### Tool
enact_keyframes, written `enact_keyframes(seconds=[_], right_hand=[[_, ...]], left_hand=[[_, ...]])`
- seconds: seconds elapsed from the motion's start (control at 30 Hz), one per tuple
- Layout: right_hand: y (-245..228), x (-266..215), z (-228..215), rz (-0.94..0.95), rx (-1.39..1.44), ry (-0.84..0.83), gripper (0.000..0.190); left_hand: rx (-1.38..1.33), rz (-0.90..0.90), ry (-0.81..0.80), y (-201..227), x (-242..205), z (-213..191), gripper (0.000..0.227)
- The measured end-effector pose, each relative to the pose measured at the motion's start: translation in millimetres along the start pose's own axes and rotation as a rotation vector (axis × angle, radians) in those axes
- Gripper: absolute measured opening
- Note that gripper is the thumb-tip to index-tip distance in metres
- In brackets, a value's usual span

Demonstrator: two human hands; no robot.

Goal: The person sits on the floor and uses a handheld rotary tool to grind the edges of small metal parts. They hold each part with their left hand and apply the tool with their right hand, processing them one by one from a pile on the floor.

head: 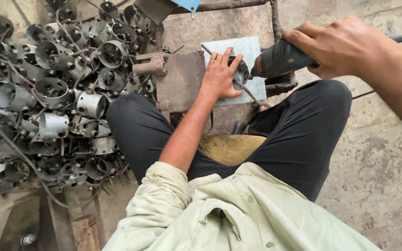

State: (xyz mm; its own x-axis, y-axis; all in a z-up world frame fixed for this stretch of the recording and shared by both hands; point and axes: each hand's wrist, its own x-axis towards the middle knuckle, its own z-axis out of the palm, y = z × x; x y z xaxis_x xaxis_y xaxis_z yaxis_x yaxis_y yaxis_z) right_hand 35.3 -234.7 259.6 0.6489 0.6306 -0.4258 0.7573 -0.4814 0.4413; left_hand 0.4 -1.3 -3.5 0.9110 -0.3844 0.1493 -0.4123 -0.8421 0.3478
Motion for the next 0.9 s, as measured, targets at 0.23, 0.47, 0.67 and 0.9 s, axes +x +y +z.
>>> enact_keyframes(seconds=[0.23,0.47,0.67,0.9], right_hand=[[-0.3,3.2,8.2,0.010,0.152,0.069,0.095],[-6.5,2.4,2.2,0.075,0.189,0.065,0.084],[-8.5,-0.3,3.7,0.065,0.155,0.104,0.085],[-0.2,-6.5,8.6,0.074,0.210,0.160,0.082]], left_hand=[[0.026,-0.004,-0.019,-0.7,-0.5,2.6,0.113],[0.001,-0.004,-0.019,1.2,-0.2,-1.9,0.114],[0.009,0.000,-0.012,1.2,-1.2,-1.5,0.113],[0.023,0.006,-0.026,0.8,0.3,-2.0,0.115]])
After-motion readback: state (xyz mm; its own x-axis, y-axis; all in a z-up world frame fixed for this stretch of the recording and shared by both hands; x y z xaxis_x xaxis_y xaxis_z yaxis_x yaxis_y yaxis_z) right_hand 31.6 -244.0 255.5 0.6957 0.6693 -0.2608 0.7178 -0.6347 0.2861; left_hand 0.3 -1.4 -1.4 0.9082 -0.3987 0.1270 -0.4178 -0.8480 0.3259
